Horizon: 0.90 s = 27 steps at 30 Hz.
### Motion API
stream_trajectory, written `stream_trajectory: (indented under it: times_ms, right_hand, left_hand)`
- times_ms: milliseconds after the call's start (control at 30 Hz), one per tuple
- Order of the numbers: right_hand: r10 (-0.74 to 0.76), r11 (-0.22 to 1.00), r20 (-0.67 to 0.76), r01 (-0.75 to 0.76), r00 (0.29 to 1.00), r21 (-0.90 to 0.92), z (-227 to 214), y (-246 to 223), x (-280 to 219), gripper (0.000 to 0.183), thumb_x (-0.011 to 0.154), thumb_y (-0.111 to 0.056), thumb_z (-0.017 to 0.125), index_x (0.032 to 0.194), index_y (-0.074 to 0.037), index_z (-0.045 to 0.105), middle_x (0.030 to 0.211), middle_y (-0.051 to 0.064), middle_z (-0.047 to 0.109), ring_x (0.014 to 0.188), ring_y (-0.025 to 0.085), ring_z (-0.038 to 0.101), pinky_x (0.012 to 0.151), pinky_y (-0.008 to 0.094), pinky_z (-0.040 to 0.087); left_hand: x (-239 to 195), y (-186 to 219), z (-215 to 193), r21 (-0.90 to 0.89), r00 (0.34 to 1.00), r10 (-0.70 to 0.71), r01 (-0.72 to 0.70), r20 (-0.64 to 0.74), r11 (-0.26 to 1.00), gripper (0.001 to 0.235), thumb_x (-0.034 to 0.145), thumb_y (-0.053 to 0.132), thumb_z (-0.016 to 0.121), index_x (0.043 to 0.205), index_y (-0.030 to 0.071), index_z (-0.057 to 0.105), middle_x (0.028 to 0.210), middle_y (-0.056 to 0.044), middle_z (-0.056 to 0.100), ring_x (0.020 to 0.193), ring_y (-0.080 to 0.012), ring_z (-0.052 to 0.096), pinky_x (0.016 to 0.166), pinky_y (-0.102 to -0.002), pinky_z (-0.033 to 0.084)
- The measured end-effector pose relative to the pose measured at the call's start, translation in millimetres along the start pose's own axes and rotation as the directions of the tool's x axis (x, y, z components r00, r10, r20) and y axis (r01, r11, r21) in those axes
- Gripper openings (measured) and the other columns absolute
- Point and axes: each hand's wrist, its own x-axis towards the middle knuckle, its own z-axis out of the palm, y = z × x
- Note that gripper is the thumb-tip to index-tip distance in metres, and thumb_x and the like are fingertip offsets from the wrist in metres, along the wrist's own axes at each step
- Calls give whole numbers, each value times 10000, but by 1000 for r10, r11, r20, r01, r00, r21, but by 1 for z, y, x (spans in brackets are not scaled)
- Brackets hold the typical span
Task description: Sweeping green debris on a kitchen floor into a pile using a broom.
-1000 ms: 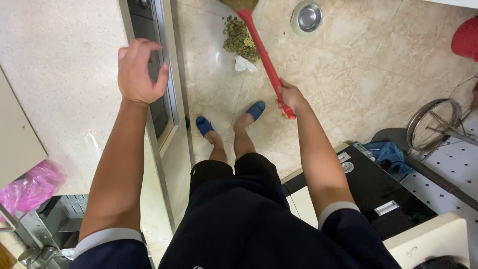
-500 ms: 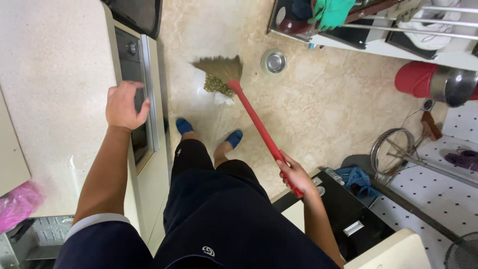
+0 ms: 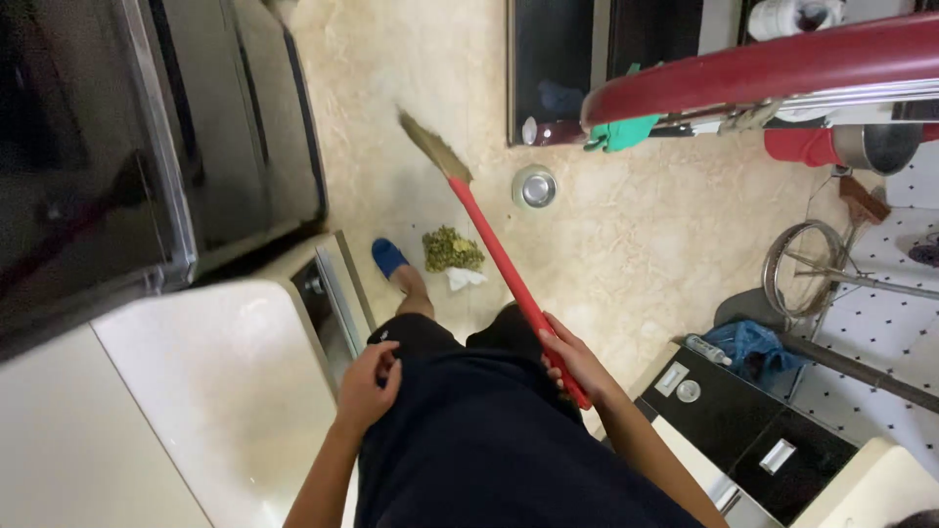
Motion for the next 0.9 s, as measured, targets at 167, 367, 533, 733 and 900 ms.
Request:
stream_trajectory:
  times_ms: [167,367,533,733,900]
  right_hand:
    - [36,999,-20,-36,999,8,35,-65,-10,690,963,-425,561,1604,-342,320,694,15,521,473,74,458,410,212,405]
    - [2,999,-13,-2,1000,51,55,-154,16,694,956,-406,586,1599,-347,333,689,14,508,468,73,453,398,219,386]
    - [-39,978,54,27,998,207,61,-256,77,665,975,-384,575,1599,-344,348,686,3,494,475,56,440,410,195,387]
    - [-15,752,226,-138,974,645,57,-375,139,629,1008,-359,555,1591,-355,318,724,7,504,489,33,429,418,156,391]
    - [-60,409,325,-274,944,870,73,-480,184,556,1019,-317,552,1537,-377,359,803,15,521,541,22,468,452,142,438]
  left_hand:
    - [155,41,-22,143,917,-28,-32,397,989,256,911,210,665,1160,157,699,1022,-69,725,816,-291,703,742,-412,553]
    - [323,87,-40,90,940,31,-66,340,994,275,911,220,658,1176,159,695,1052,-82,736,818,-287,730,761,-398,563]
    - [447,69,-61,218,917,-8,-86,398,972,299,908,216,672,1194,141,717,1035,-101,729,822,-280,709,754,-398,561]
    - [562,105,-84,358,843,-205,16,498,934,290,926,236,675,1185,110,714,992,-106,743,823,-267,720,790,-389,555]
    - [710,141,-94,249,826,-123,-21,551,968,292,923,239,671,1176,99,710,951,-122,745,813,-252,728,772,-363,563]
